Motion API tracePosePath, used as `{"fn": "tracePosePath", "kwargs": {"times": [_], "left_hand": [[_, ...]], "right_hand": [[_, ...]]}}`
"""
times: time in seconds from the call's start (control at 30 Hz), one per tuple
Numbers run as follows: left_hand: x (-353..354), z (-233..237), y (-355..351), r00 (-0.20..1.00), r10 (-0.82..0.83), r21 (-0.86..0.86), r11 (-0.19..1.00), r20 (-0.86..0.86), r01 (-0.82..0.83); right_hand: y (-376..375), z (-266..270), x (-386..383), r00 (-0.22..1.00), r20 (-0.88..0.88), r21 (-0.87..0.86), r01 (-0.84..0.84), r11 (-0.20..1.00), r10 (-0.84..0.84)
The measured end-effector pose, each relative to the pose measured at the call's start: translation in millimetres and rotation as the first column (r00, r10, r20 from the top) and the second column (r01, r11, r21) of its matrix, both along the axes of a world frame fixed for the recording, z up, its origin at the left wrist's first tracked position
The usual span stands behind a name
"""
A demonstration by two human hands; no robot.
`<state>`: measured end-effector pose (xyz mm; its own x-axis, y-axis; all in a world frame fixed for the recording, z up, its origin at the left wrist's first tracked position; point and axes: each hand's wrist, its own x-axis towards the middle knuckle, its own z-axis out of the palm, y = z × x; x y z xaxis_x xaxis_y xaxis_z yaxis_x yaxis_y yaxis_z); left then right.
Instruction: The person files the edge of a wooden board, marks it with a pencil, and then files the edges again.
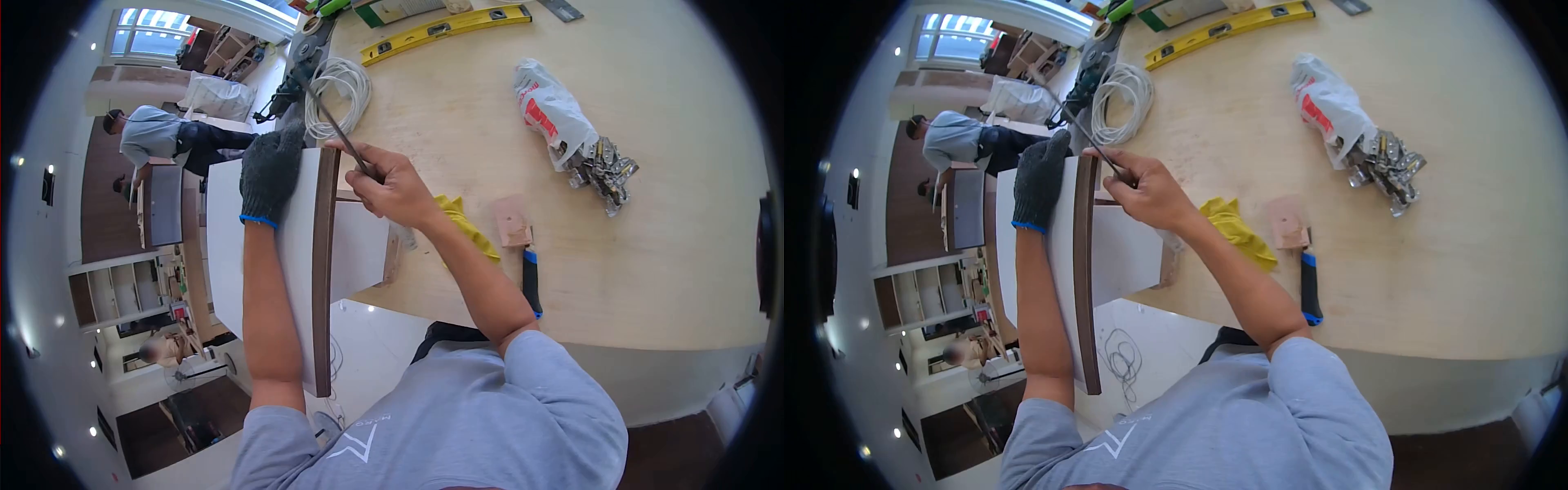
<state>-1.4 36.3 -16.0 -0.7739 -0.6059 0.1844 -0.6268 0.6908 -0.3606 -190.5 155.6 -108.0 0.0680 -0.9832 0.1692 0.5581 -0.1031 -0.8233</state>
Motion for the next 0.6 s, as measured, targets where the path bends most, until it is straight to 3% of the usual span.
{"fn": "tracePosePath", "kwargs": {"times": [0.03, 0.1, 0.13, 0.3, 0.33, 0.4, 0.5, 0.6], "left_hand": [[2, -1, -3, 1.0, 0.007, 0.045, 0.999, -0.025, -0.006], [10, -6, -9, 0.997, 0.028, 0.135, 0.991, -0.073, -0.018], [9, -5, -9, 0.998, 0.031, 0.133, 0.991, -0.052, -0.024], [7, 0, 0, 1.0, -0.015, 0.008, 1.0, 0.02, 0.014], [4, 1, 3, 0.999, 0.031, 0.055, 0.998, -0.025, -0.03], [-3, 3, 8, 0.986, 0.128, 0.15, 0.982, -0.111, -0.111], [-5, 0, 1, 0.937, 0.242, 0.155, 0.966, -0.252, -0.208], [-12, 2, 9, 0.94, 0.261, 0.054, 0.965, -0.221, -0.255]], "right_hand": [[-3, -2, -6, 0.998, -0.032, -0.014, -0.046, 0.999, 0.045], [-11, -5, -11, 0.99, -0.137, 0.002, 0.039, 0.999, -0.039], [-13, -5, -14, 0.978, -0.19, 0.006, 0.085, 0.996, -0.082], [7, -14, -67, 0.883, -0.469, -0.055, -0.028, 0.998, -0.002], [12, -13, -73, 0.843, -0.539, -0.074, -0.055, 0.996, 0.006], [21, -12, -78, 0.864, -0.502, -0.111, -0.036, 0.993, -0.025], [33, -3, -83, 0.846, -0.534, -0.117, -0.07, 0.991, -0.003], [30, -10, -79, 0.845, -0.535, -0.137, -0.063, 0.988, -0.02]]}}
